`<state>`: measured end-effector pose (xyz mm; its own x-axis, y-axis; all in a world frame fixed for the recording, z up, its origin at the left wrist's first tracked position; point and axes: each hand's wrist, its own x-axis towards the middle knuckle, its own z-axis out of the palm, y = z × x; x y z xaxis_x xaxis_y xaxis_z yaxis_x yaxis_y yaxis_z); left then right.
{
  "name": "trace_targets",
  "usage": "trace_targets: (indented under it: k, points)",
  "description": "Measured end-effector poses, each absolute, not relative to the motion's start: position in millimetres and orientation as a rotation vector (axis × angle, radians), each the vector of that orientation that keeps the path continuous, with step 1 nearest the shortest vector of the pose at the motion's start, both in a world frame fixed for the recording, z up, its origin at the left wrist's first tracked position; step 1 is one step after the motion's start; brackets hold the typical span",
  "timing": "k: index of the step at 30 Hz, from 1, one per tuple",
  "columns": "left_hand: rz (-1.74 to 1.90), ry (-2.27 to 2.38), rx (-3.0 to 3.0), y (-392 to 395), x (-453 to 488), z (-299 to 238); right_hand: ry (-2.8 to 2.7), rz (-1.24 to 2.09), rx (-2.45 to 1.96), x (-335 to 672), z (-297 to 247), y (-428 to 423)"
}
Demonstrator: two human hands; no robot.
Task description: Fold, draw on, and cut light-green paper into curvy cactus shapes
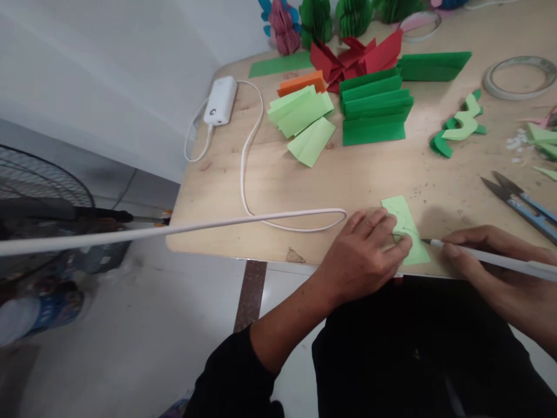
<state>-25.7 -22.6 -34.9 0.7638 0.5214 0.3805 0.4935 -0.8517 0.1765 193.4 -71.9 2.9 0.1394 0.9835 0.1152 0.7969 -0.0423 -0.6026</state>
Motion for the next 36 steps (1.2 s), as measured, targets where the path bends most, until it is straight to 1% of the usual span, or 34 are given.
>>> trace_targets:
  k: [10,29,36]
  points:
    - [0.576,0.813,2.875,-22.2,-26.2,-35.5,-1.667,0.469,-1.911,198.1,-3.7,-80.7]
    - [0.584,0.832,2.876,-22.5,-26.1,-34.4,-1.638,0.511,-1.948,193.2,3.7,-83.2]
    - [0.616,0.83,2.88,-22.4,-26.1,-34.4,-1.673,0.46,-1.913,195.9,-1.9,-86.7]
